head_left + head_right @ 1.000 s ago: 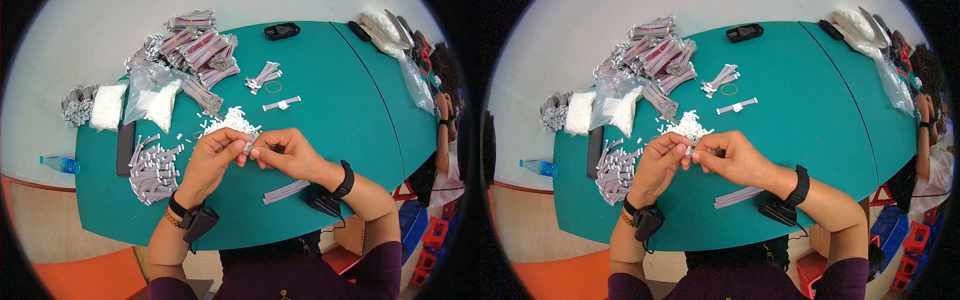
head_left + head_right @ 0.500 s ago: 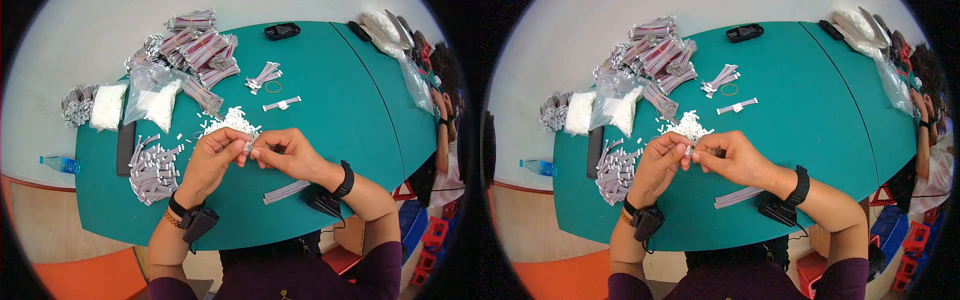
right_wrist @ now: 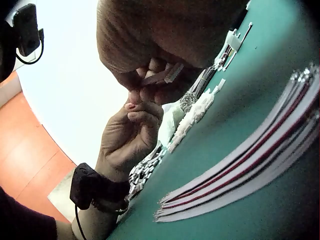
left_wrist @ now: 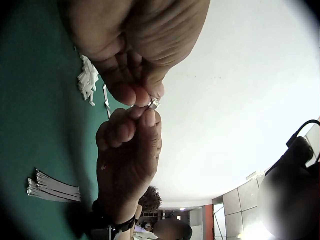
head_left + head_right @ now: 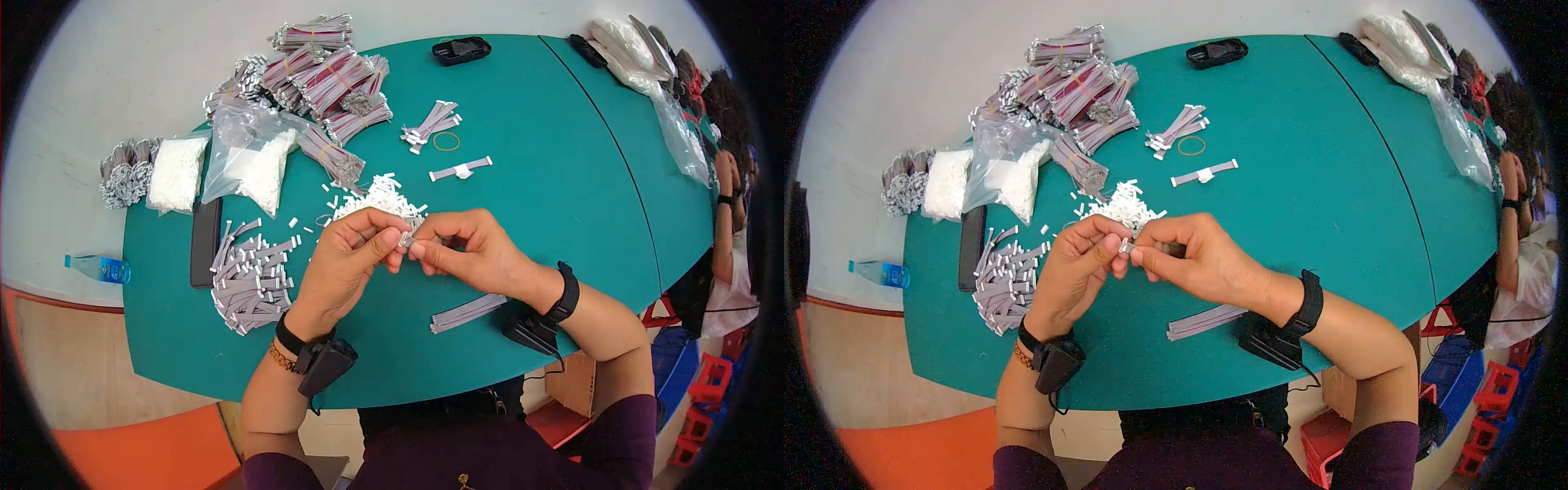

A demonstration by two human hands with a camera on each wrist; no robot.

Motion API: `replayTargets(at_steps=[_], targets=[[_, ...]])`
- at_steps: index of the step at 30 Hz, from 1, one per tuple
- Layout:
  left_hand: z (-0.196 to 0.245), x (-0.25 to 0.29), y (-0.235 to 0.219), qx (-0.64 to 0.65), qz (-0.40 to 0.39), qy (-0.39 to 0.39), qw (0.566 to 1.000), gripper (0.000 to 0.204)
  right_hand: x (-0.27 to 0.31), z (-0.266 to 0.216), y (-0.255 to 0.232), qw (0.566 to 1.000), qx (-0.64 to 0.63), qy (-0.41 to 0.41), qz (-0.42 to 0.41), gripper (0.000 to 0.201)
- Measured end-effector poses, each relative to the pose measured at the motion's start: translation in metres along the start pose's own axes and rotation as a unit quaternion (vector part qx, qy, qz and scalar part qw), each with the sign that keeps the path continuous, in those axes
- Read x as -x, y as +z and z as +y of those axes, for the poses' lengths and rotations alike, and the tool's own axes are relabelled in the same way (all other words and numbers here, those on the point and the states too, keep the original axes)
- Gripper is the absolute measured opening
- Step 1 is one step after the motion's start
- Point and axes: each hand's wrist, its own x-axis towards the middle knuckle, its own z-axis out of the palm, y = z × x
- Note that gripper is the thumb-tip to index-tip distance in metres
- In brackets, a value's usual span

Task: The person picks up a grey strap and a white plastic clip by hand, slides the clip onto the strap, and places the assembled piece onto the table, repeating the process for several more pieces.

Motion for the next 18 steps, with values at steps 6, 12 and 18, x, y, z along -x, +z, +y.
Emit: replayTargets(at_steps=[6, 12, 18], targets=[[-0.0008, -0.0004, -0.0008, -0.001, 0.002, -0.004, 1.000, 0.016, 0.0003, -0.0009, 0.0012, 1.000, -0.006, -0.011, -0.001, 0.015], [-0.0007, -0.0003, -0.0008, 0.001, -0.003, -0.001, 1.000, 0.017, 0.0000, 0.0001, 0.0002, 1.000, 0.003, 0.002, 0.002, 0.015], [-0.0005, -0.0004, -0.0002, 0.001, -0.002, -0.001, 1.000, 0.017, -0.0002, -0.0005, 0.0002, 1.000, 0.006, -0.009, 0.005, 0.015]])
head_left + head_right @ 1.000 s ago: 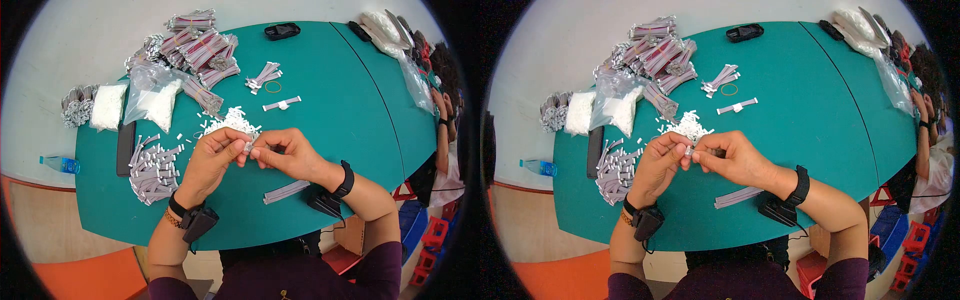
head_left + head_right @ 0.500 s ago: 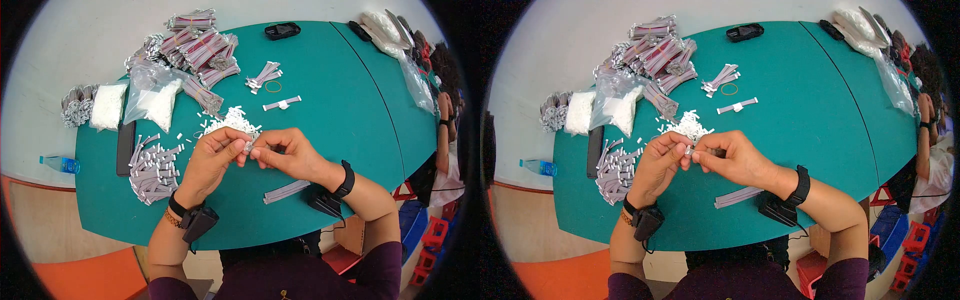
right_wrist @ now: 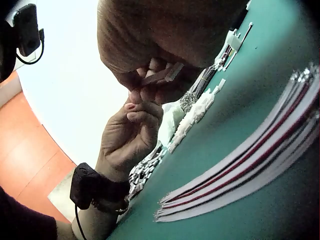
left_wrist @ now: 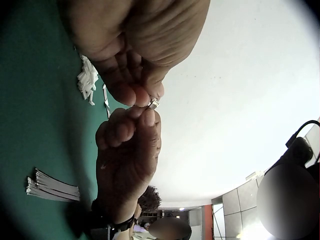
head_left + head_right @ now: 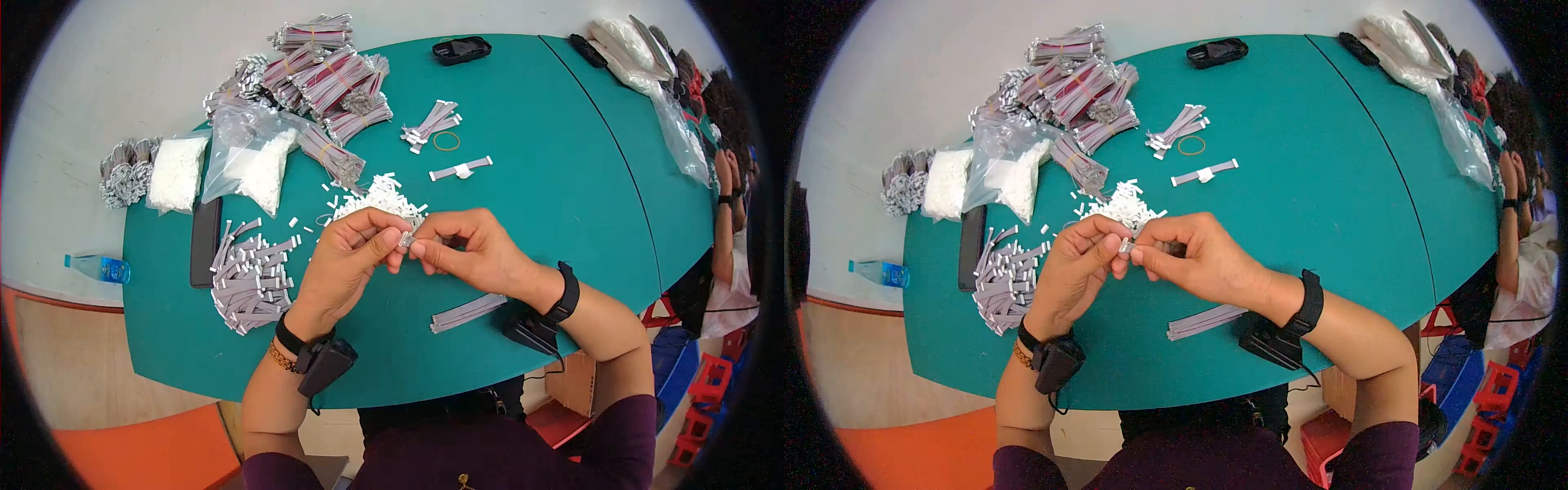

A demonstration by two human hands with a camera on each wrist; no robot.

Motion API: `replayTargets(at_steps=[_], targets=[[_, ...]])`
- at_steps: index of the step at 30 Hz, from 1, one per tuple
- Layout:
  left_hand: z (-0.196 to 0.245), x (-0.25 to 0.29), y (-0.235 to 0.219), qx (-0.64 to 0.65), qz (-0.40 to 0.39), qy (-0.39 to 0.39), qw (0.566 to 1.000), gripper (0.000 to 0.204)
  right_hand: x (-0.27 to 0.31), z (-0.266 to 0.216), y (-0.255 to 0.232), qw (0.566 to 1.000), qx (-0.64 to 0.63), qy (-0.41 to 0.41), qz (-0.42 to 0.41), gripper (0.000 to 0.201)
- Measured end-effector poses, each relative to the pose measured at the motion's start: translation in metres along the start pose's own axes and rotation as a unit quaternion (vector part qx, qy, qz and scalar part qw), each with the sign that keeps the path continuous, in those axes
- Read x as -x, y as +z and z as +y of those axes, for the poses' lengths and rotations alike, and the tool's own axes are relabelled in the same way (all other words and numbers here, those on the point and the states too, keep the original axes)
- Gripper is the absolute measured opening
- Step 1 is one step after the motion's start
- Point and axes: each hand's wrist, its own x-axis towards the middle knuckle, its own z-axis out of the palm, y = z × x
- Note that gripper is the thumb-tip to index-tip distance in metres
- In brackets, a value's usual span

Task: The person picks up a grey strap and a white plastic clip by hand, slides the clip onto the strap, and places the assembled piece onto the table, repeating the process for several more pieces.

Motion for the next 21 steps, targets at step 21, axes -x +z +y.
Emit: replayTargets(at_steps=[21], targets=[[-0.0020, -0.0002, -0.0009, 0.008, -0.004, 0.003, 1.000, 0.015, -0.0006, 0.0020, 0.0004, 1.000, -0.014, 0.022, 0.004, 0.018]])
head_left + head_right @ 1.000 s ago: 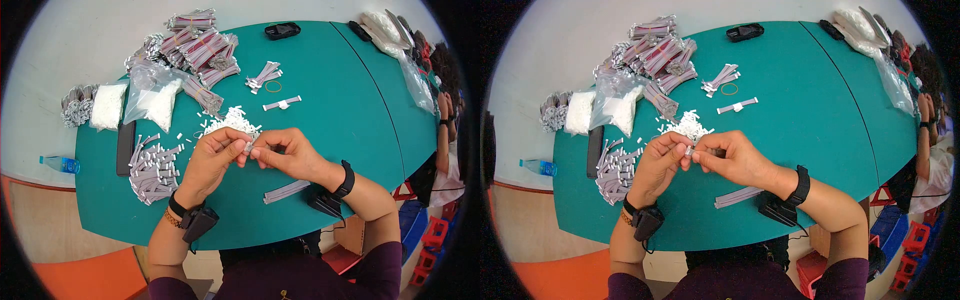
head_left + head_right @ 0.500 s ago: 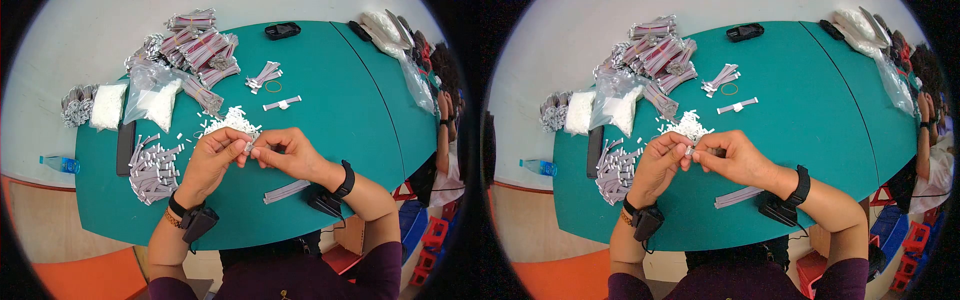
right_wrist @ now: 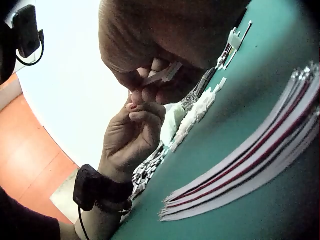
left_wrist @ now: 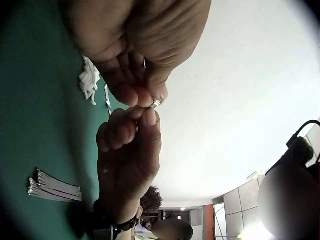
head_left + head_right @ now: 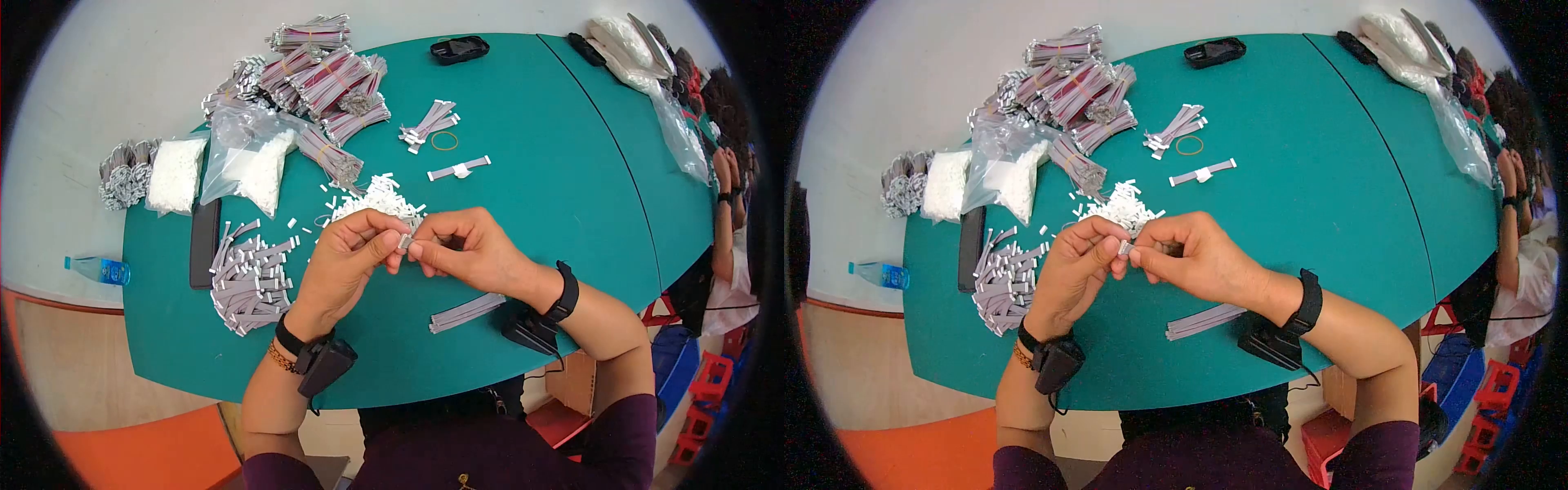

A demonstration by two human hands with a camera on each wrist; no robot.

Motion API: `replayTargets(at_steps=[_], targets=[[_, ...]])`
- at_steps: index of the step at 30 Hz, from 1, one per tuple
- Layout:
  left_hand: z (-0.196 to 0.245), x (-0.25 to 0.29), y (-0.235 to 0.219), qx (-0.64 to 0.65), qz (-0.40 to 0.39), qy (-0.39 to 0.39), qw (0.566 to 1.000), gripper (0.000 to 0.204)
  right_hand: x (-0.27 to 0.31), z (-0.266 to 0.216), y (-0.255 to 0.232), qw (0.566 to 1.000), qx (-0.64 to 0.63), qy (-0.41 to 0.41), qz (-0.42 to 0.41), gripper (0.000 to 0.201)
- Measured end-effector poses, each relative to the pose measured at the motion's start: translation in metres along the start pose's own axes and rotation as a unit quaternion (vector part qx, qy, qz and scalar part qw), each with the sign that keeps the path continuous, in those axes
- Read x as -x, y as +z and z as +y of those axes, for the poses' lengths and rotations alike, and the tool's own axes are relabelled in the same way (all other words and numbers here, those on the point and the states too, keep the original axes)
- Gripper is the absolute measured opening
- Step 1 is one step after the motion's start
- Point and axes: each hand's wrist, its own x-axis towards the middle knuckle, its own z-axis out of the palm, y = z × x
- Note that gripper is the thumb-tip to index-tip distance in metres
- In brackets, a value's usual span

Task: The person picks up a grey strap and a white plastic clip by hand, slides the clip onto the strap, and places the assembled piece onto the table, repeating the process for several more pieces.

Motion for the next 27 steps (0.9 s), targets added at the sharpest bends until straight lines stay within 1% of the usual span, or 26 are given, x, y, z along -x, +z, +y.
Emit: replayTargets(at_steps=[16, 21, 27], targets=[[0.0012, 0.0009, 0.0025, -0.010, 0.004, 0.006, 1.000, 0.014, 0.0002, -0.0028, -0.0015, 1.000, -0.004, 0.015, -0.006, 0.020], [0.0011, -0.0001, 0.0033, -0.060, 0.016, 0.023, 0.998, 0.013, -0.0004, -0.0025, -0.0040, 1.000, -0.009, 0.019, -0.017, 0.018], [0.0010, 0.0000, 0.0042, -0.114, 0.022, 0.046, 0.992, 0.013, 0.0006, -0.0056, -0.0035, 0.999, -0.006, 0.043, -0.011, 0.016]])
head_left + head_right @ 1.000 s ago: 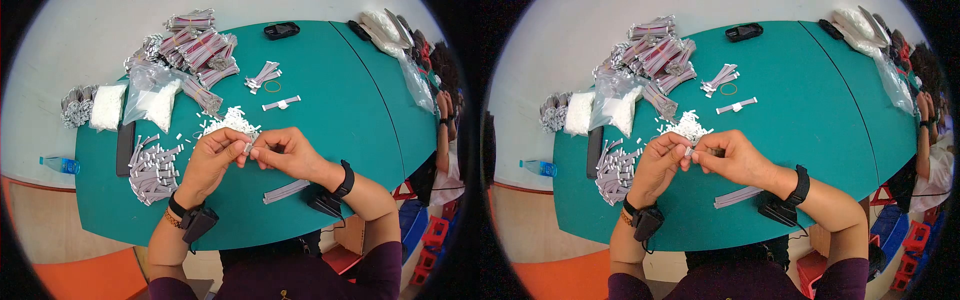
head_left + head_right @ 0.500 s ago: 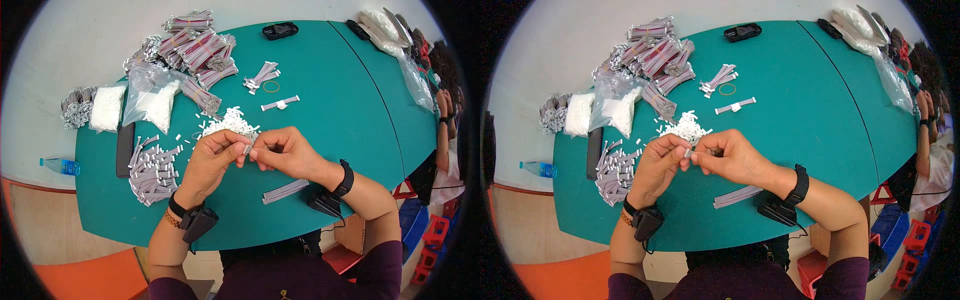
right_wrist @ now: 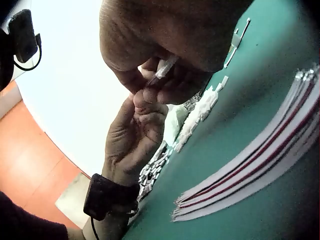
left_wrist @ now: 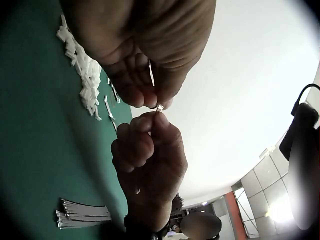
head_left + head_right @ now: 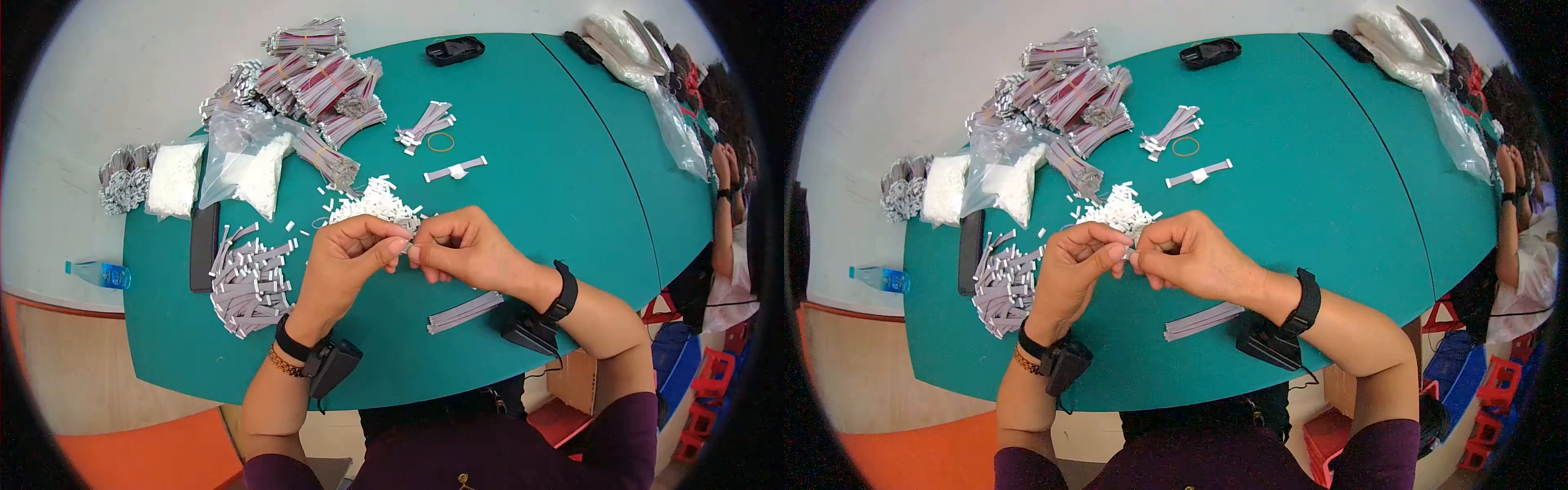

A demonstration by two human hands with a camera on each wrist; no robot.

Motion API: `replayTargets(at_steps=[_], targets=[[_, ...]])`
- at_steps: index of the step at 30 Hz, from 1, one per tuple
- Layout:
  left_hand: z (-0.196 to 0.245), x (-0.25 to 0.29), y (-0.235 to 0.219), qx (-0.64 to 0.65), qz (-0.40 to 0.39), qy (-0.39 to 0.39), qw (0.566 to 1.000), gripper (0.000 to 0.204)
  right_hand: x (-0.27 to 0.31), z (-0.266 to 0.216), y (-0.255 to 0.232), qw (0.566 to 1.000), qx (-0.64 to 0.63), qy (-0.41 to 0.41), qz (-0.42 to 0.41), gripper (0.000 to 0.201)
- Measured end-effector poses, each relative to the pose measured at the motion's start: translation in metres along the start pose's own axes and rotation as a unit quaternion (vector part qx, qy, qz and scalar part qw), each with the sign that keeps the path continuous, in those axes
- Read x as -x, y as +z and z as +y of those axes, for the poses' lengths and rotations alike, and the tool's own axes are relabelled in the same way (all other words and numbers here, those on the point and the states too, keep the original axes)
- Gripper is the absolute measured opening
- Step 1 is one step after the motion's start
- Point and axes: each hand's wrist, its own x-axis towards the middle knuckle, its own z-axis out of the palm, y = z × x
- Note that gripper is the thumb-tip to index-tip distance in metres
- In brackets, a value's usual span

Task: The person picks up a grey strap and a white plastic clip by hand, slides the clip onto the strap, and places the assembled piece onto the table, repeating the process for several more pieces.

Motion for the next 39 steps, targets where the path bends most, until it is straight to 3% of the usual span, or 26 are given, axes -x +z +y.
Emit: replayTargets(at_steps=[18, 33, 39], targets=[[0.000, 0.000, 0.001, -0.049, 0.009, 0.019, 0.999, 0.013, 0.001, 0.003, 0.002, 1.000, -0.005, -0.004, 0.003, 0.023], [-0.001, 0.000, 0.002, -0.047, 0.014, 0.025, 0.998, 0.012, 0.001, 0.012, 0.005, 0.995, 0.043, -0.091, 0.021, 0.020], [-0.005, -0.001, 0.001, -0.030, 0.012, 0.023, 0.999, 0.014, 0.002, 0.005, 0.005, 0.999, 0.005, -0.047, 0.010, 0.022]])
